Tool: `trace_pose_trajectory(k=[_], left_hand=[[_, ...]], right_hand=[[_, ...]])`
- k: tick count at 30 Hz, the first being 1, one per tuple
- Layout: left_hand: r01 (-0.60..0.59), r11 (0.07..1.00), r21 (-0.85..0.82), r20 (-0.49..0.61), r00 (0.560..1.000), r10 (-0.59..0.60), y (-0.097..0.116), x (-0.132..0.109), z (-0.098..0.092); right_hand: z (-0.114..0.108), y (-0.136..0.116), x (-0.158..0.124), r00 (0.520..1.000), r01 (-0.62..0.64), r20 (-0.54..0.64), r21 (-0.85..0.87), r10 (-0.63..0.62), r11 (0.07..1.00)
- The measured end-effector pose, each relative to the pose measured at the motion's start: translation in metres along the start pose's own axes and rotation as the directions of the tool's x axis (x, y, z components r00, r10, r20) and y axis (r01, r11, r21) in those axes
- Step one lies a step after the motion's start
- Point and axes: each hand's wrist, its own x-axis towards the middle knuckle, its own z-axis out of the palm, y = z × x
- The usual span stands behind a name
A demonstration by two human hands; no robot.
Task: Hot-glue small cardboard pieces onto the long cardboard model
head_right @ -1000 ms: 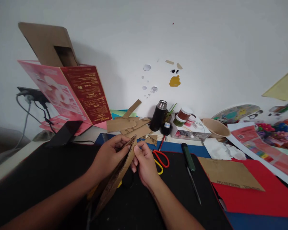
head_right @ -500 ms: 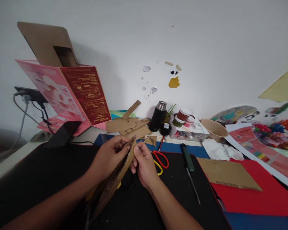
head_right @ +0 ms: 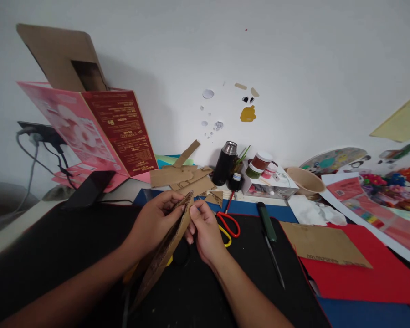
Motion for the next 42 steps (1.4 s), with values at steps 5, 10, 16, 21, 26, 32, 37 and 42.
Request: trace_pose_trajectory(k=[5,10,16,21,26,32,37,42], left_hand=[[0.009,1.000,-0.002,-0.003,1.000,-0.009,0.001,0.000,0.000],[0.021,1.000,0.009,0.002,1.000,-0.021,0.001,0.000,0.000],[0.008,0.999,0.043,-0.003,1.000,-0.008,0.002,-0.002,-0.001],[0.015,0.997,0.070,-0.003,1.000,-0.015,0.001,-0.002,-0.001],[0.010,0.998,0.061,-0.006,1.000,-0.009,0.003,-0.002,-0.002],[0.006,0.999,0.033,0.014,1.000,-0.007,0.004,-0.001,-0.002],[0.008,0.998,0.066,0.051,0.999,-0.011,0.006,-0.001,-0.005],[-0.050,0.996,0.068,0.104,0.994,0.043,0.010,0.000,-0.010]], right_hand=[[0.000,0.000,0.000,1.000,0.002,-0.009,-0.010,-0.002,1.000],[0.000,-0.002,0.000,1.000,0.008,-0.007,-0.007,-0.008,1.000],[0.001,-0.001,0.000,1.000,0.010,-0.007,-0.014,-0.010,1.000],[0.001,-0.001,0.000,1.000,0.016,-0.014,-0.026,-0.017,1.000],[0.001,-0.002,-0.001,1.000,0.024,-0.008,-0.032,-0.025,0.999],[0.000,-0.005,-0.001,1.000,0.021,-0.014,-0.037,-0.021,0.999],[0.000,-0.009,-0.001,1.000,0.025,-0.007,-0.029,-0.025,0.999],[0.000,-0.010,0.000,1.000,0.030,-0.005,-0.035,-0.031,0.999]])
